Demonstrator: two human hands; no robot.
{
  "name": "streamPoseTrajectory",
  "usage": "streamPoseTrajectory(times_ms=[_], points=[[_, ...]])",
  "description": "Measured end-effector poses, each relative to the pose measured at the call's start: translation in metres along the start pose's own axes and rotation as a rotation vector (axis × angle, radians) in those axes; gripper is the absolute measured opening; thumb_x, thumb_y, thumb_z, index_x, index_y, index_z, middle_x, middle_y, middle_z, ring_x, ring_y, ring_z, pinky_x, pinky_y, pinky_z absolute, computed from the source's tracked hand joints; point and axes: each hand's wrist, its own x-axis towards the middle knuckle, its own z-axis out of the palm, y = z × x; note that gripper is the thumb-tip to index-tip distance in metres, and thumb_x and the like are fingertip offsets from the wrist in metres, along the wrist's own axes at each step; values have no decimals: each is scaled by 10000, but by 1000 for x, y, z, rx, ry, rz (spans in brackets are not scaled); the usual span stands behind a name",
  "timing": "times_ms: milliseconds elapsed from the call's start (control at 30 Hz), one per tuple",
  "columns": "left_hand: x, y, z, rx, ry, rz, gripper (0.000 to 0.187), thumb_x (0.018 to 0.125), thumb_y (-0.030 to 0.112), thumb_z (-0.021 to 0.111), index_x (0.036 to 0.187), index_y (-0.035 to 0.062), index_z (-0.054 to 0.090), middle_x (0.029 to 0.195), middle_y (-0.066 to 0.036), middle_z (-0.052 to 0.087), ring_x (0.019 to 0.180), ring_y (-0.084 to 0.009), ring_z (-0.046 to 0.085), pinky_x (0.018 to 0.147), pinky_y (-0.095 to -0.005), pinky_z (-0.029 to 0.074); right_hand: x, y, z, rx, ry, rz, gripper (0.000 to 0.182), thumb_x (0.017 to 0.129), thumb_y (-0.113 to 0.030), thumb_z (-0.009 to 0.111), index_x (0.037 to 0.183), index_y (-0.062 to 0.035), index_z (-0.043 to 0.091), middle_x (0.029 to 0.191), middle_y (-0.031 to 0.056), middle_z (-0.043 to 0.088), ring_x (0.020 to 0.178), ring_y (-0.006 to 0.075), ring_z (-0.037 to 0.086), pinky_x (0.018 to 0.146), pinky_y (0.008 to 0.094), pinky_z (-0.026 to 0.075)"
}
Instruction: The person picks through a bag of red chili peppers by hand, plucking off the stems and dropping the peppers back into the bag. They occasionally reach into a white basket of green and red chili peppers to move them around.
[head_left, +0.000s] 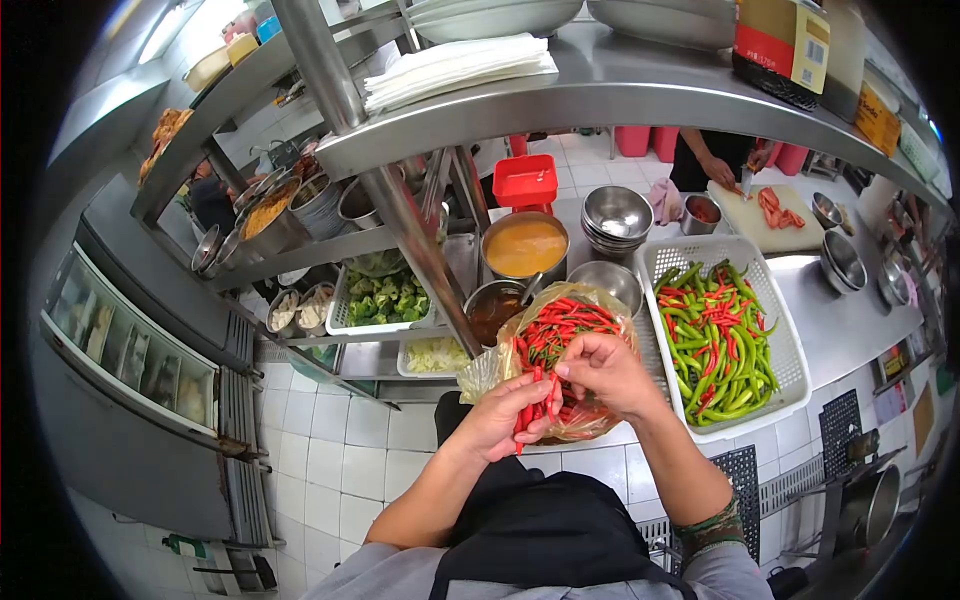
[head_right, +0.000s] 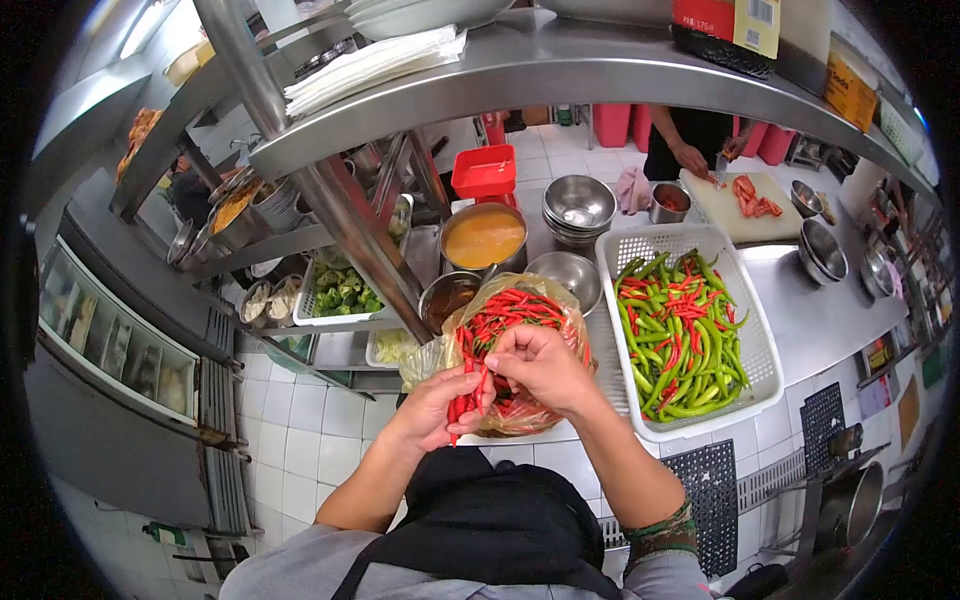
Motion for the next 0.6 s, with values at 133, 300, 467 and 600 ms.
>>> streamPoseTrajectory(times_ms=[133, 300, 467, 600], points=[[1, 1, 7, -51, 63, 1, 203, 1018, 240, 532, 1002, 41, 564, 844, -43, 562, 557, -84, 454, 418, -205, 312, -7, -20, 17, -858, 277, -547, 81, 836, -33, 699, 848, -3, 625, 771, 78, 602, 633, 219, 605, 563, 325, 473], [1, -6, 18, -17, 81, -22, 217, 1004, 247, 529, 1028, 32, 549, 858, -47, 545, 576, -92, 449, 419, -203, 314, -8, -11, -20, -1059, 417, -411, 172, 806, -11, 692, 972, -3, 648, 898, 147, 638, 724, 312, 636, 674, 390, 524], [1, -34, 47, -12, -43, -289, 197, 1019, 214, 530, 1102, 37, 553, 902, -49, 576, 579, -86, 449, 418, -194, 306, -64, -21, -72, -534, 683, -269, 164, 901, -65, 667, 1053, -7, 646, 844, 45, 649, 682, 140, 627, 623, 283, 514], [38, -63, 76, -38, -75, -451, 207, 1023, 247, 527, 1081, 50, 554, 894, -35, 568, 598, -82, 456, 421, -203, 301, -139, -5, -114, -166, 961, -226, 105, 947, -109, 636, 994, -17, 657, 810, 6, 641, 636, 62, 550, 559, 203, 439]])
